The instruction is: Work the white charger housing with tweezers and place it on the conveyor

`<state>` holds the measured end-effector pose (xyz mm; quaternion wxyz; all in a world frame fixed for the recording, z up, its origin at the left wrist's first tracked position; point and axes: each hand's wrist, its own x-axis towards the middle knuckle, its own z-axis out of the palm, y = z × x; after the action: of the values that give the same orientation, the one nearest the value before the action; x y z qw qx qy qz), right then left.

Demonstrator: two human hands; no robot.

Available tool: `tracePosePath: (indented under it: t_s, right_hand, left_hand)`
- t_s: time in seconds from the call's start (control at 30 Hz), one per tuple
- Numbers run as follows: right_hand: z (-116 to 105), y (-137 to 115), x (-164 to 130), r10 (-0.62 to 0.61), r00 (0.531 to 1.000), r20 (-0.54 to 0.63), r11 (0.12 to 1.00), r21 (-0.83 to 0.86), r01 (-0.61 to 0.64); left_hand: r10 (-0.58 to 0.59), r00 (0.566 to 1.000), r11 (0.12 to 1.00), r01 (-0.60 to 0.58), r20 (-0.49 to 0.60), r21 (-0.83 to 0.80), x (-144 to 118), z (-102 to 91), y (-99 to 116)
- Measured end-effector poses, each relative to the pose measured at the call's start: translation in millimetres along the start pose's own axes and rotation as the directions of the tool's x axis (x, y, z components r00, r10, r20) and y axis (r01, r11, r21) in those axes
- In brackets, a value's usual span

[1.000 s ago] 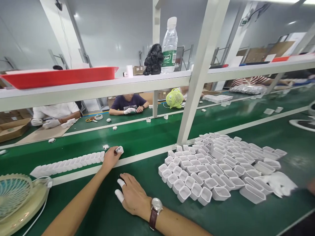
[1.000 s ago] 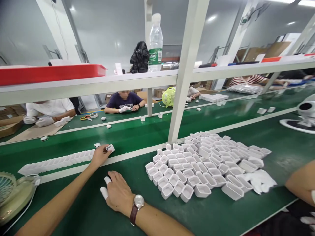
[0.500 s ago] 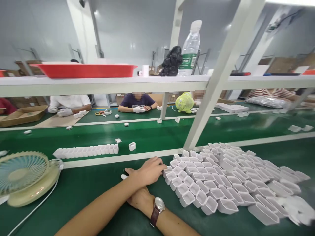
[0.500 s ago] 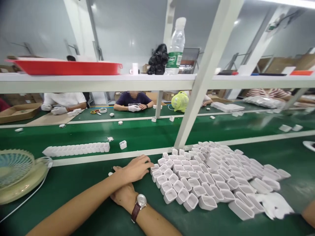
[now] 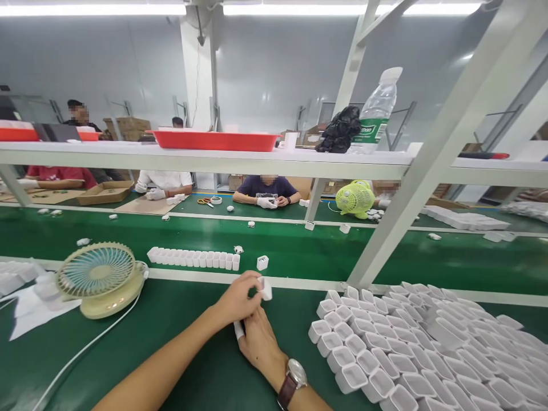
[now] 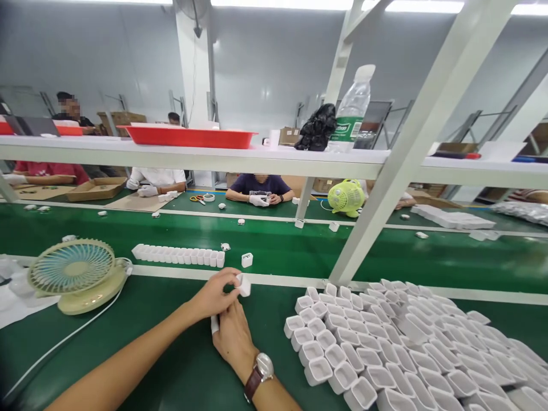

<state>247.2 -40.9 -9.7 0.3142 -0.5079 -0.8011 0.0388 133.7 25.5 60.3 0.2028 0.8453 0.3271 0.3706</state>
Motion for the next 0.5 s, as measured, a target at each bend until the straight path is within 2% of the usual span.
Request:
tracePosePath:
  t_s: [0.1, 0.23, 0.37, 0.5]
  right_hand:
    - [-1, -1, 1, 0.029, 0.997, -0.075, 0.998, -0.048, -0.032]
    - [0, 1, 0, 0.031, 0.991, -0.127, 0.997, -0.066, -0.040]
    - [-7, -4, 1, -0.037, 0.989, -0.144, 0.998, -0.046, 0.030]
    - [-17, -23, -2, -0.260, 0.961, -0.098, 0.965, 0.020, 0.263]
  left_hand:
    - [-0.126, 0.991, 0.992, 0.126, -0.046, -0.011, -28, -31.2, -26]
    - [-0.178, 0.981, 0.984, 0.178, -0.073, -0.007, -62, -58.4, -53]
    - [-0.222, 0.971, 0.972, 0.214, -0.083, -0.094, -81, -60.6, -62]
    - [-0.305, 0.945, 0.938, 0.277, -0.115, -0.208, -88, -48.7, -66]
